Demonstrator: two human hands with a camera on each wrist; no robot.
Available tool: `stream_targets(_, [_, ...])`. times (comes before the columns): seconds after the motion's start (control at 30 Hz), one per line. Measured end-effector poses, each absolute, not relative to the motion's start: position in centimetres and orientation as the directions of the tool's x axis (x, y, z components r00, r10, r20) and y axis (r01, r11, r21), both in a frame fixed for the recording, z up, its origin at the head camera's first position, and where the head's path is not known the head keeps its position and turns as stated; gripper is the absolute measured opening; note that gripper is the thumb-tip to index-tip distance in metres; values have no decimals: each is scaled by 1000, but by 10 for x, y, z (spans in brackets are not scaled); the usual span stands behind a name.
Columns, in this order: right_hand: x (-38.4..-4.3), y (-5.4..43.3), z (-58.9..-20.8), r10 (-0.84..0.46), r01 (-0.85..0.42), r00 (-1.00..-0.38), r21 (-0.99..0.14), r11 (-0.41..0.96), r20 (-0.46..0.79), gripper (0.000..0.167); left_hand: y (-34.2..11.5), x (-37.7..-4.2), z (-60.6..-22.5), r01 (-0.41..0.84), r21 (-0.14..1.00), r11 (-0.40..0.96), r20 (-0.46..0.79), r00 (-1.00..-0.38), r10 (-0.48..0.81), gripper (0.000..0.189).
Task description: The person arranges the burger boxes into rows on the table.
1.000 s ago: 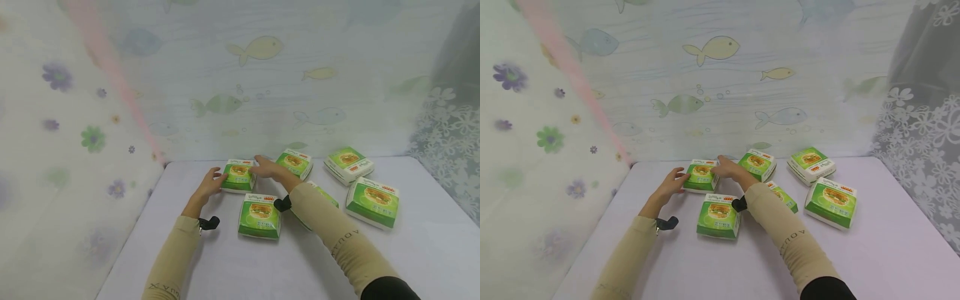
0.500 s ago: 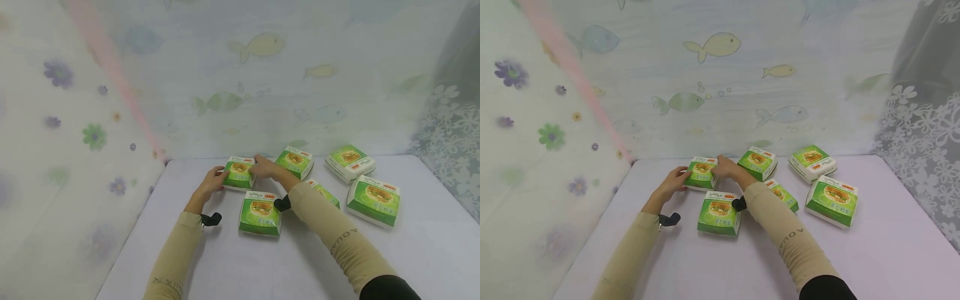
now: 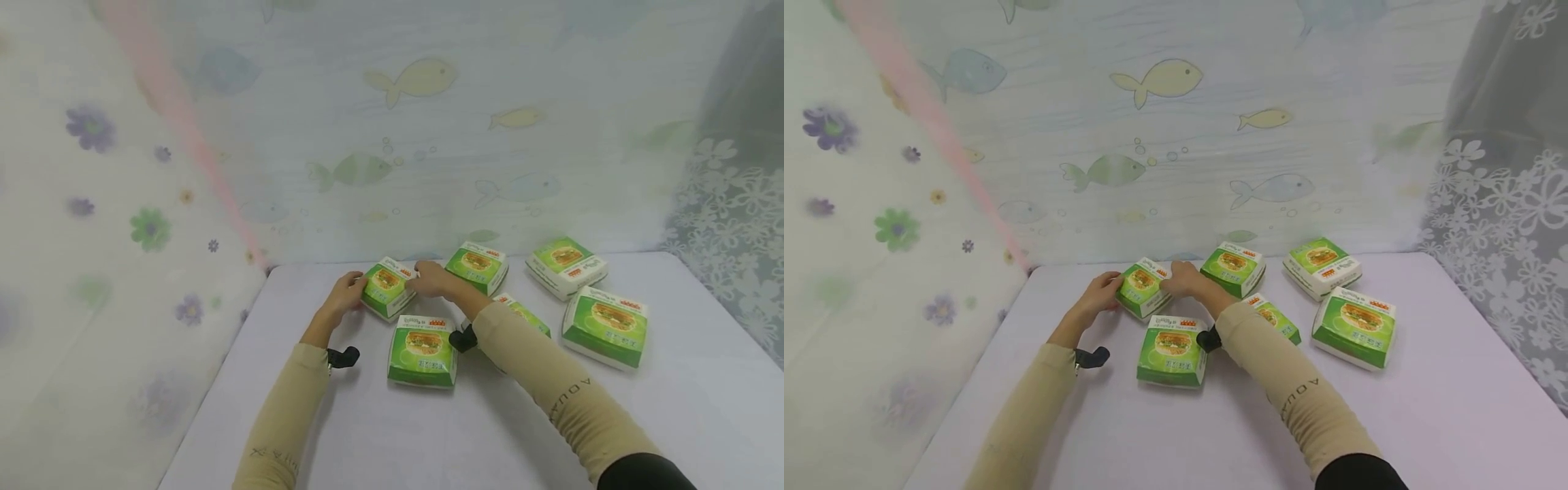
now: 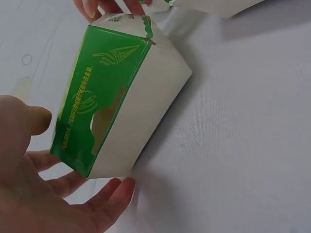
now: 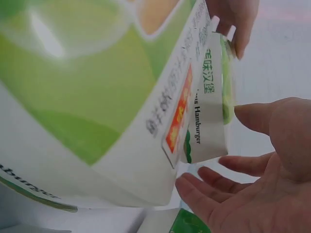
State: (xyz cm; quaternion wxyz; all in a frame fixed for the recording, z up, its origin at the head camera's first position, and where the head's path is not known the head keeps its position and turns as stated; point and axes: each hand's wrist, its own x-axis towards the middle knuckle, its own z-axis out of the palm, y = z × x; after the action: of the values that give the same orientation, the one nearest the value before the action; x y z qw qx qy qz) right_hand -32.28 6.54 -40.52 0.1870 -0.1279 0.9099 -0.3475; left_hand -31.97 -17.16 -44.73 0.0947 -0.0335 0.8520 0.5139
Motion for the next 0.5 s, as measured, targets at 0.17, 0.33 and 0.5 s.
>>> stream_targets(0.17, [-325, 63, -405, -344, -102, -907, -664, 741, -243, 65, -177, -314, -451, -157, 860, 486, -180, -984, 1, 60])
stream_targets(0.33, [-326, 62, -404, -344, -87, -902, -671, 736, -260, 64, -177, -308, -454, -180, 857, 483, -194, -981, -21, 64])
stream_targets(0.5, [-326, 60, -404, -367, -106, -892, -665, 739, -265, 61, -175, -307, -453, -191, 857, 479, -205, -979, -23, 65])
